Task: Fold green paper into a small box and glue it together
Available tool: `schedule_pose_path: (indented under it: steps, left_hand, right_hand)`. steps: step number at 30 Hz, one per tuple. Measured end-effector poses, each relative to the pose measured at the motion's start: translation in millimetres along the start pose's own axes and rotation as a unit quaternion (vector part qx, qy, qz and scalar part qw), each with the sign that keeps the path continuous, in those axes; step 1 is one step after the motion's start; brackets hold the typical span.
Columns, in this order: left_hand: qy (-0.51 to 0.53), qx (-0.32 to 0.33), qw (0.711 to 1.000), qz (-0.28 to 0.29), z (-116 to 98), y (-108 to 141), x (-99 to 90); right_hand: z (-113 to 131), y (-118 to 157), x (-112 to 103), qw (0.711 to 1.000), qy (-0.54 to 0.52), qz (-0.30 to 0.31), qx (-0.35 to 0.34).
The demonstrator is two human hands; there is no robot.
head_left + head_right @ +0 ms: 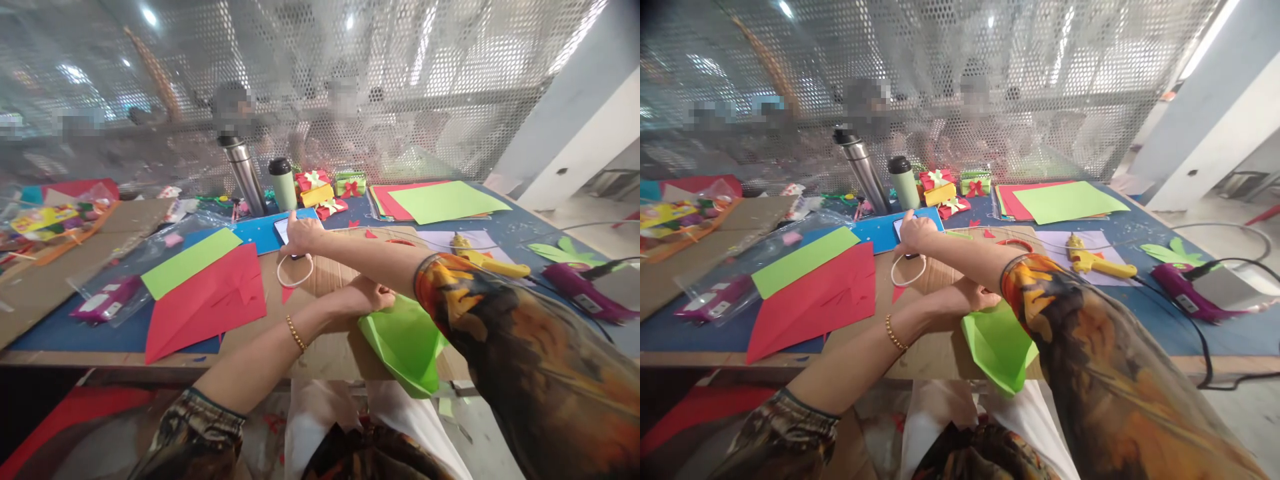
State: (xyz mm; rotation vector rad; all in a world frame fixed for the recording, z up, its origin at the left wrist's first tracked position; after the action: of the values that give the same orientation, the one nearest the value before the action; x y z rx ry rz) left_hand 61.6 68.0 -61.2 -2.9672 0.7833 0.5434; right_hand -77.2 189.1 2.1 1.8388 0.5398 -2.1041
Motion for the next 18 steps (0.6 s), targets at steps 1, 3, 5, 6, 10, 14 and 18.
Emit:
schedule_pose_path:
  steps: [1, 3, 5, 6, 10, 14, 18]
  left_hand:
    - [-0.004, 0.005, 1.000, 0.013, -0.6, -0.8, 1.6]
    - [-0.015, 0.013, 0.999, 0.050, -1.4, -3.2, 6.1]
    - [-0.020, 0.014, 0.997, 0.079, -1.1, -6.0, 9.2]
    - [-0.020, 0.013, 0.996, 0.088, -0.6, -7.3, 9.8]
    - [-0.026, 0.039, 0.995, 0.092, -4.3, -9.3, 9.5]
    - [-0.017, 0.062, 0.992, 0.111, -10.6, -5.5, 13.0]
    - [0.002, 0.050, 0.993, 0.109, -11.7, -2.1, 12.7]
  right_hand:
    - [-8.8, -1.5, -2.7, 1.000, 0.005, -0.007, 0.009]
    - [-28.5, -6.3, -9.4, 0.999, 0.015, -0.024, 0.031]
    - [-49.9, -12.4, -16.9, 0.997, 0.027, -0.043, 0.056]
    - [-60.6, -15.8, -20.5, 0.996, 0.031, -0.051, 0.068]
    - [-99.0, -29.5, -32.7, 0.990, 0.046, -0.079, 0.108]
    - [-123.0, -44.0, -32.6, 0.986, 0.053, -0.098, 0.126]
    - [-131.5, -55.7, -17.1, 0.987, 0.045, -0.093, 0.127]
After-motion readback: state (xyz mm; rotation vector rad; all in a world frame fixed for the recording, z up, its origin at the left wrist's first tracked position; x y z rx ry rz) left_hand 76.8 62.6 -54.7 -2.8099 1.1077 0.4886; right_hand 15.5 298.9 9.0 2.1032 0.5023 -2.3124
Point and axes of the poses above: each hand's wrist, its own y-axis away from the middle knuckle, its own x-axis out of the palm, z = x × y, the point moved 10 cm from there along -y, towards the middle knuckle, and after that the axes turned 5 degrees about -z, right-handed, at the moved point
